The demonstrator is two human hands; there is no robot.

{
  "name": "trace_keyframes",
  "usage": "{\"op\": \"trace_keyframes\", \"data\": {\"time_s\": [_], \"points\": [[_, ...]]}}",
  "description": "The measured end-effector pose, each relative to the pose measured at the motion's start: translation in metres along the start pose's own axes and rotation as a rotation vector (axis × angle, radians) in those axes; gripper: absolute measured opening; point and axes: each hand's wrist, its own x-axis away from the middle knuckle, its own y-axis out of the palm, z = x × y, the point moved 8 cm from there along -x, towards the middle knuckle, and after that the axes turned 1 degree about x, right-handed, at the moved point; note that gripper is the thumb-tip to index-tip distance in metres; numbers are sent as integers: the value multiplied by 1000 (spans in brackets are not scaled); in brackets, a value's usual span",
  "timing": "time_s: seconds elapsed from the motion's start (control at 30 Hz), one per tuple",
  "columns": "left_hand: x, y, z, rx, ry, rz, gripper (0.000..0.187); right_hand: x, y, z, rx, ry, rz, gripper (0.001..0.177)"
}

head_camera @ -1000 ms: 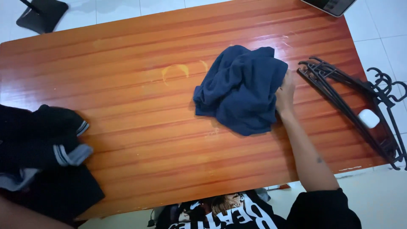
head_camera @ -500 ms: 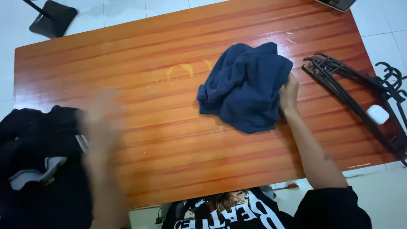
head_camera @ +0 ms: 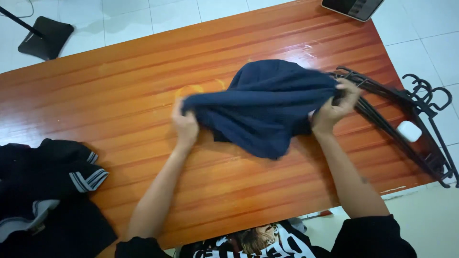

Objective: Smoothing out a navy blue polo shirt on a wooden table.

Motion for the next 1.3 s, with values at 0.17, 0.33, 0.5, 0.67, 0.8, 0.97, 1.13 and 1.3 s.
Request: {"op": "trace_keyframes", "data": {"time_s": [0.17,0.33,0.5,0.67,0.8,0.97,1.13,1.3], "points": [[-29,-67,4,133,85,312,10,2,16,-22,-110,-83,-63,30],[-31,-71,-26,200,-34,331,19,22,42,4,217,136,-390,32],[-34,-69,-24,151,-13,331,19,14,43,-12,279,169,-403,29],[-31,-64,-11,113,-8,311,12,8,31,13,523,218,-462,32],[-18,-65,53,-256,260,429,37,-2,31,2,605,399,-589,33],[26,-27,92,-444,526,257,31,-5,26,-12,412,646,-755,59],[53,48,125,-743,421,-463,46,22,36,-5,535,277,-1050,124],[13,-20,102,-587,316,-243,35,8,38,-28,565,112,-902,107]]}}
